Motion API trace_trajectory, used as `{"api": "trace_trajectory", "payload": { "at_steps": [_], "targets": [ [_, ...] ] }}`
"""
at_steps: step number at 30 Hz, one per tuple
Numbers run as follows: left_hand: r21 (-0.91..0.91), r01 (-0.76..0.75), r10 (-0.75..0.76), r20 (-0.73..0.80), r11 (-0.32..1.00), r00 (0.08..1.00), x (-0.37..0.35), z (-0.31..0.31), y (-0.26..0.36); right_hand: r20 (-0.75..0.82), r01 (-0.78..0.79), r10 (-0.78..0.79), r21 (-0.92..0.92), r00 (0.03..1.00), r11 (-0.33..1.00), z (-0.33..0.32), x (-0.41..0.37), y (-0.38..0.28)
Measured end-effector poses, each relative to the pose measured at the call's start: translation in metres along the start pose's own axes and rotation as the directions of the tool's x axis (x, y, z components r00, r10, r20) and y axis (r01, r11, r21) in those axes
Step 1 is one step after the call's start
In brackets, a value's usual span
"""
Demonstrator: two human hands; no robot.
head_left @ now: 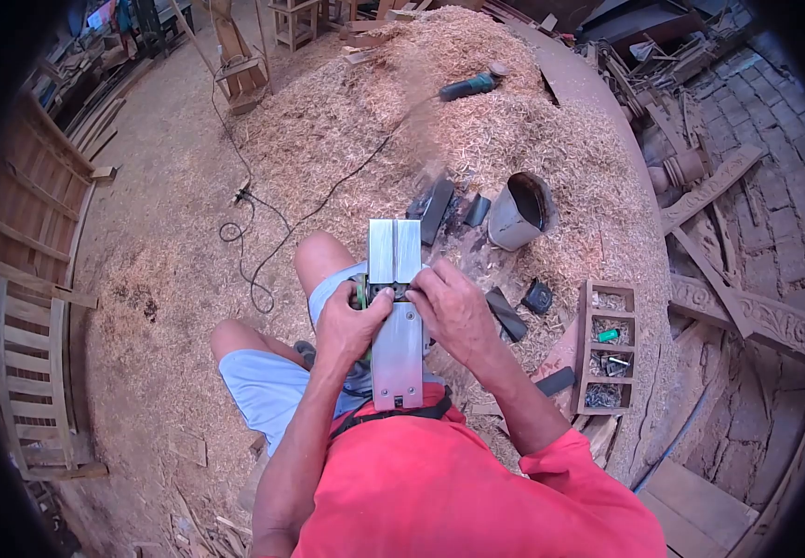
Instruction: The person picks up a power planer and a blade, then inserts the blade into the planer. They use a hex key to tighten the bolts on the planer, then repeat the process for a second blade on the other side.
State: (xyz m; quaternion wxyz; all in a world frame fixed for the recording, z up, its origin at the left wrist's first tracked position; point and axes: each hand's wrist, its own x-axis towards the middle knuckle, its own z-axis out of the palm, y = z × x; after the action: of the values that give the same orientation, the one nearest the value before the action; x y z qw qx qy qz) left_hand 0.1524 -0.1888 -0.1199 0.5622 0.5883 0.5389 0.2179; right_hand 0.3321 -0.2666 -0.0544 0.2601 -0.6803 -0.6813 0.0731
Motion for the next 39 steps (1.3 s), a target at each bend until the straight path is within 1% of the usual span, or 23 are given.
{"api": "trace_trajectory", "payload": {
  "at_steps": [1,4,7,10,13,16,19,22,25,28,31,34,37,39],
  "targets": [
    [0.017,0.004,-0.004,-0.002,1.0,1.0,0.0,-0.001,0.001,0.0,-0.023,0.023,-0.034,1.0,0.999,0.001,0.0,-0.002],
    [-0.029,-0.04,0.039,-0.033,0.999,0.999,0.004,0.005,-0.008,-0.04,-0.03,0.028,-0.06,0.999,0.998,0.007,-0.003,-0.004],
    [-0.032,-0.027,0.026,-0.016,0.999,1.0,0.004,0.004,-0.01,-0.035,-0.121,0.121,-0.002,0.992,0.993,0.004,-0.006,-0.01],
    [-0.013,-0.028,0.027,-0.029,1.0,0.999,0.002,0.004,-0.009,-0.058,-0.064,0.062,-0.033,0.996,0.997,0.009,-0.007,-0.006],
    [-0.03,-0.042,0.041,-0.05,0.999,0.998,0.002,0.005,-0.009,-0.04,0.014,-0.015,-0.021,0.999,1.0,0.003,-0.006,-0.001],
    [0.013,-0.059,0.059,-0.041,0.998,0.997,0.001,0.003,-0.007,-0.006,0.059,-0.059,-0.027,0.998,0.998,-0.001,-0.004,0.005],
    [0.034,-0.047,0.049,-0.05,0.998,0.998,0.0,0.004,-0.007,0.008,0.089,-0.089,0.03,0.996,0.996,-0.003,0.0,0.012],
    [0.041,-0.033,0.035,-0.044,0.999,0.998,-0.002,0.003,-0.005,0.017,0.057,-0.058,0.053,0.998,0.997,-0.004,0.001,0.01],
    [0.061,-0.017,0.02,-0.047,0.998,0.999,-0.004,0.002,-0.002,0.017,-0.015,0.014,0.02,1.0,1.0,-0.001,0.0,0.009],
    [0.061,-0.015,0.018,-0.034,0.998,0.999,-0.004,0.001,0.0,-0.034,-0.026,0.028,0.054,0.999,0.998,-0.004,0.0,0.001],
    [0.038,-0.032,0.034,-0.051,0.999,0.998,-0.004,0.001,-0.004,-0.043,0.068,-0.067,0.026,0.997,0.997,-0.001,-0.003,0.008],
    [0.001,-0.04,0.04,-0.052,0.999,0.998,-0.005,0.002,-0.003,-0.03,-0.033,0.036,0.073,0.999,0.997,0.0,-0.005,0.005],
    [0.015,-0.031,0.031,-0.048,0.999,0.998,-0.004,0.003,-0.006,-0.009,0.024,-0.023,0.013,1.0,1.0,-0.009,-0.004,-0.003],
    [-0.002,-0.032,0.032,-0.034,0.999,0.999,-0.005,0.003,-0.009,0.0,-0.011,0.011,0.01,1.0,1.0,-0.003,-0.007,0.001]
  ]
}}
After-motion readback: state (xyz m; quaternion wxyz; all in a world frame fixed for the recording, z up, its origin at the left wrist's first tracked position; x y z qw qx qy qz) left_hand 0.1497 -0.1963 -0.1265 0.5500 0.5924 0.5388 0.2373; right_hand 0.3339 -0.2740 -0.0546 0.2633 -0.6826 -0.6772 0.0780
